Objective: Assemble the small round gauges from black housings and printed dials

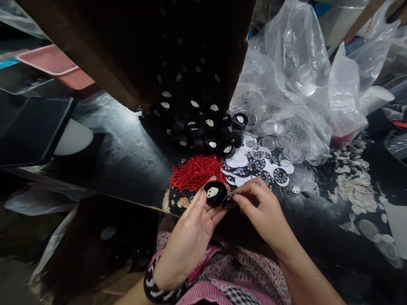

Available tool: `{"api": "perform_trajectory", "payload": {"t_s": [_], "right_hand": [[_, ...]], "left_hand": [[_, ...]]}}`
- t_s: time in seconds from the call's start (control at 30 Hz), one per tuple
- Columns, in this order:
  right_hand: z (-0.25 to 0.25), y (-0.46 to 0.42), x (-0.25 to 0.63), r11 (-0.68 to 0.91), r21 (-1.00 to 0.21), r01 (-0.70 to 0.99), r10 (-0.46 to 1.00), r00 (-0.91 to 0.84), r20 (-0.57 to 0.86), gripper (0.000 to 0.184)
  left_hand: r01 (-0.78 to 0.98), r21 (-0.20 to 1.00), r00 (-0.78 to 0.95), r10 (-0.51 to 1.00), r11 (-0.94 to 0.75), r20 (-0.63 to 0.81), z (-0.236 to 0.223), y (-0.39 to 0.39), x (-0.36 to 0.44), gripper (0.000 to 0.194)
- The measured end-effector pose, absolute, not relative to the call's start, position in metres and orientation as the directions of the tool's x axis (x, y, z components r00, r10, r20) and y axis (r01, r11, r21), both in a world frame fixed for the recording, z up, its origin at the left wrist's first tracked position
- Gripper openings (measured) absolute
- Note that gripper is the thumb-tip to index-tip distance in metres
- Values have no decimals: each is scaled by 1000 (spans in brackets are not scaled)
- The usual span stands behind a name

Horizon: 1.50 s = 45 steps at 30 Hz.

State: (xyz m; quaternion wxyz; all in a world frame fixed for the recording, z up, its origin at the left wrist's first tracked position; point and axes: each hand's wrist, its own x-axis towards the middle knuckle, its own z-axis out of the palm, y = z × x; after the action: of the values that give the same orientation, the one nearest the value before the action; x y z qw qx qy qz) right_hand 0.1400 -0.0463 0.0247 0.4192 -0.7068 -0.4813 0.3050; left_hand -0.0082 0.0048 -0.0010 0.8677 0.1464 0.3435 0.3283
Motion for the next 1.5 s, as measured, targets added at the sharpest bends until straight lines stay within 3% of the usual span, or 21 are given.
{"api": "perform_trajectory", "payload": {"t_s": [0.33, 0.53, 0.63, 0.8, 0.87, 0.97, 1.03, 1.2, 1.3, 1.5], "right_hand": [[25, -41, 133, -271, -912, 307, 899, 420, -126, 9], [25, -47, 137, -335, -872, 356, 900, 395, -184, 15], [26, -58, 133, -304, -884, 355, 926, 328, -187, 9], [32, -65, 130, -235, -864, 445, 968, 187, -167, 16], [34, -55, 130, -185, -767, 615, 982, 144, -122, 14], [33, -35, 129, -163, -415, 895, 986, 137, -92, 12], [31, -24, 126, -149, -217, 965, 986, 127, -112, 13], [25, -17, 121, -106, -65, 992, 986, 96, -139, 13], [24, -18, 123, -104, -87, 991, 987, 92, -132, 13], [22, -25, 122, -119, -329, 937, 992, 103, -66, 9]], "left_hand": [[-233, 773, 548, 737, 590, -397, -15, -8, -8, 36], [-182, 819, 570, 738, 544, -363, -23, -8, -9, 39], [-119, 840, 570, 729, 530, -379, -23, -10, -13, 35], [44, 919, 532, 769, 392, -354, -23, -7, -35, 33], [12, 903, 461, 800, 429, -385, -23, -3, -45, 35], [-123, 863, 372, 829, 489, -417, -18, 6, -53, 33], [-221, 823, 346, 831, 523, -435, -12, 10, -53, 28], [-352, 715, 375, 791, 604, -484, -7, 10, -43, 24], [-396, 676, 397, 780, 622, -484, -11, 3, -36, 26], [-433, 671, 437, 791, 602, -428, -13, -1, -26, 23]]}}
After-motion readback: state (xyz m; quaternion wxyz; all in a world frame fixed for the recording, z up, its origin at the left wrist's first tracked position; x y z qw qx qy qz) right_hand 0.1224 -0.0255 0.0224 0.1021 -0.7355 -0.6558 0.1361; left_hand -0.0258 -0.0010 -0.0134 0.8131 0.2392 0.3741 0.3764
